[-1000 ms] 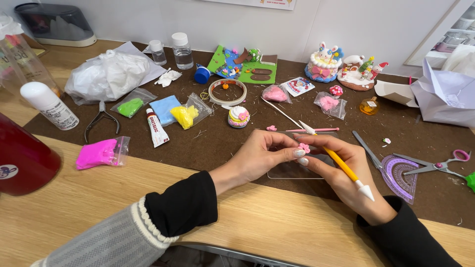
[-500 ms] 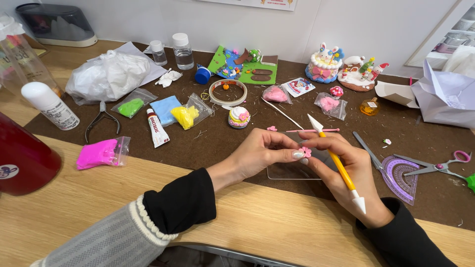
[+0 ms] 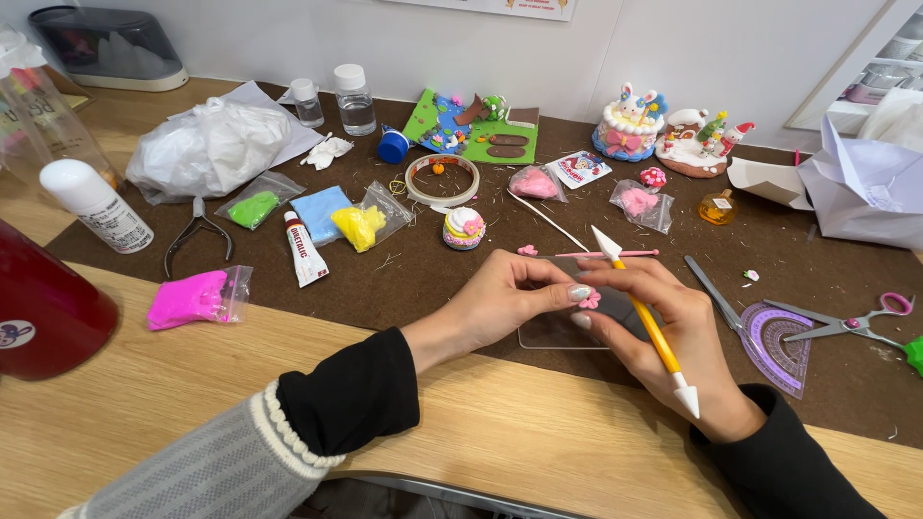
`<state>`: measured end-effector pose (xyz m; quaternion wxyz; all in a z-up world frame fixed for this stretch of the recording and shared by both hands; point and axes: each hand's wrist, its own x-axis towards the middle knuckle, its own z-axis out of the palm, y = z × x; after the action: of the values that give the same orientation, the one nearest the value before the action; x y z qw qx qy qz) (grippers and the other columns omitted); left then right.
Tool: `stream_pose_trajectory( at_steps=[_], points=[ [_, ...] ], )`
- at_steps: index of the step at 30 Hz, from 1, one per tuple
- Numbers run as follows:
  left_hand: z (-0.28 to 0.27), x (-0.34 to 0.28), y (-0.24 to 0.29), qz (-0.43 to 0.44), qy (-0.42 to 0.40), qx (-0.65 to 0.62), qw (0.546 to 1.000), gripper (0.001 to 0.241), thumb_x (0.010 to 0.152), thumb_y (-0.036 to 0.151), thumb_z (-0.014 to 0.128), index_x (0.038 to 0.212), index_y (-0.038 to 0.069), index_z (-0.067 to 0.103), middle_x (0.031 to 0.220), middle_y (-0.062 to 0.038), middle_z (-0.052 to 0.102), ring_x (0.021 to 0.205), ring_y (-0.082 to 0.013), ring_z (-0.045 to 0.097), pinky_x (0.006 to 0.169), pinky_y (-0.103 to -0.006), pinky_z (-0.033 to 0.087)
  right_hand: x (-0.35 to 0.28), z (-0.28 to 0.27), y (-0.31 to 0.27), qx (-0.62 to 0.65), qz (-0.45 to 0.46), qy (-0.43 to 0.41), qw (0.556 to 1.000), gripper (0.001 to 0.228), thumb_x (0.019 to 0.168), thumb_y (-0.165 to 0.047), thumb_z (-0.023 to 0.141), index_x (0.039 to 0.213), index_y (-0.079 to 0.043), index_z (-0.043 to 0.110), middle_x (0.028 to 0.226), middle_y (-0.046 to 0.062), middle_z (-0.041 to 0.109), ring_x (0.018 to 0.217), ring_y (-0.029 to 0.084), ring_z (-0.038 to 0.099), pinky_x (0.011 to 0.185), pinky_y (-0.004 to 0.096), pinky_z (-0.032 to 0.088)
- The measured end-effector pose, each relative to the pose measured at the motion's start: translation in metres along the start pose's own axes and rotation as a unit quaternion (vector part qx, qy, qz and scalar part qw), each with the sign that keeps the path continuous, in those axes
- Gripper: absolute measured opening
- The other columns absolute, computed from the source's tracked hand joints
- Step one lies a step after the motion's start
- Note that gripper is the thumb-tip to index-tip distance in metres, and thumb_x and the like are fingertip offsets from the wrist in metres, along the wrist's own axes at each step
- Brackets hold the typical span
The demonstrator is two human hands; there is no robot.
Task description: The person uses a stylus tool to pick up tiny pink clay flowers and carefully place them onto a miniature clay cupcake.
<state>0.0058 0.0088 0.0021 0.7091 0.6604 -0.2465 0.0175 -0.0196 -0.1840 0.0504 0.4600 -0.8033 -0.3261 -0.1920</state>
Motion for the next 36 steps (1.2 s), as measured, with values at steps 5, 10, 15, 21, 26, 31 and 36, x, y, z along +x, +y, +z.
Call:
stream_pose_trajectory(
  at_steps=[5, 10, 15, 21, 26, 31, 36],
  points=[
    [-0.004, 0.001, 0.005, 0.005, 0.054, 0.095, 0.994, 0.017, 0.092, 0.027, 0.078, 0.096, 0.01, 0.081, 0.078, -0.002, 0.073, 0.071, -0.004, 0.059, 0.065, -0.0197, 0.049, 0.0, 0.0, 0.021, -0.033, 0.016, 0.0, 0.999, 0.03, 0.078, -0.003, 0.082, 0.108, -0.007, 0.079, 0.108, 0.017, 0.077, 0.113, 0.039, 0.071, 0.096, 0.051, 0.052],
    [-0.009, -0.002, 0.016, 0.026, 0.133, 0.145, 0.98, 0.014, 0.092, 0.019, 0.075, 0.098, 0.007, 0.08, 0.072, -0.001, 0.066, 0.063, -0.002, 0.056, 0.056, -0.0158, 0.047, 0.0, 0.001, 0.025, -0.088, 0.093, -0.028, 0.991, 0.031, 0.076, -0.014, 0.087, 0.106, -0.015, 0.081, 0.113, 0.012, 0.079, 0.12, 0.036, 0.069, 0.102, 0.05, 0.048],
    [-0.009, -0.005, 0.044, 0.06, 0.116, 0.205, 0.97, 0.011, 0.09, 0.013, 0.074, 0.098, 0.006, 0.079, 0.073, -0.002, 0.065, 0.065, -0.0056, 0.059, 0.058, -0.0197, 0.049, 0.004, -0.003, 0.018, -0.069, 0.152, -0.033, 0.985, 0.044, 0.074, -0.014, 0.087, 0.117, -0.017, 0.078, 0.12, 0.017, 0.075, 0.123, 0.041, 0.065, 0.104, 0.054, 0.047],
    [-0.001, -0.016, 0.054, 0.099, -0.011, 0.493, 0.864, 0.028, 0.093, 0.017, 0.063, 0.118, 0.008, 0.071, 0.113, -0.01, 0.064, 0.107, -0.0312, 0.056, 0.082, -0.0458, 0.048, 0.0, -0.018, 0.024, -0.06, 0.125, -0.002, 0.99, 0.038, 0.084, -0.003, 0.073, 0.121, -0.011, 0.074, 0.121, 0.018, 0.075, 0.12, 0.045, 0.066, 0.111, 0.055, 0.043],
    [0.013, -0.026, 0.037, 0.134, -0.095, 0.587, 0.793, 0.054, 0.1, 0.035, 0.051, 0.144, 0.004, 0.053, 0.152, -0.012, 0.051, 0.129, -0.0334, 0.044, 0.099, -0.0547, 0.036, -0.025, -0.016, 0.034, -0.146, 0.024, -0.033, 0.988, 0.027, 0.09, -0.014, 0.061, 0.117, -0.012, 0.065, 0.133, 0.006, 0.072, 0.123, 0.025, 0.066, 0.107, 0.04, 0.043],
    [0.014, -0.028, 0.031, 0.129, -0.128, 0.571, 0.801, 0.054, 0.103, 0.038, 0.043, 0.144, 0.003, 0.054, 0.154, -0.012, 0.051, 0.134, -0.0346, 0.042, 0.104, -0.058, 0.031, -0.035, -0.017, 0.028, -0.133, 0.033, -0.068, 0.988, 0.018, 0.092, -0.014, 0.059, 0.11, -0.012, 0.06, 0.139, 0.005, 0.07, 0.137, 0.023, 0.06, 0.114, 0.041, 0.036],
    [0.013, -0.029, 0.033, 0.124, -0.12, 0.563, 0.808, 0.054, 0.106, 0.038, 0.037, 0.144, 0.005, 0.054, 0.153, -0.011, 0.053, 0.134, -0.0342, 0.042, 0.103, -0.0578, 0.031, -0.033, -0.018, 0.028, -0.143, 0.045, -0.035, 0.988, 0.016, 0.093, -0.015, 0.058, 0.109, -0.013, 0.061, 0.137, 0.003, 0.071, 0.13, 0.023, 0.063, 0.11, 0.04, 0.039]
  ],
)
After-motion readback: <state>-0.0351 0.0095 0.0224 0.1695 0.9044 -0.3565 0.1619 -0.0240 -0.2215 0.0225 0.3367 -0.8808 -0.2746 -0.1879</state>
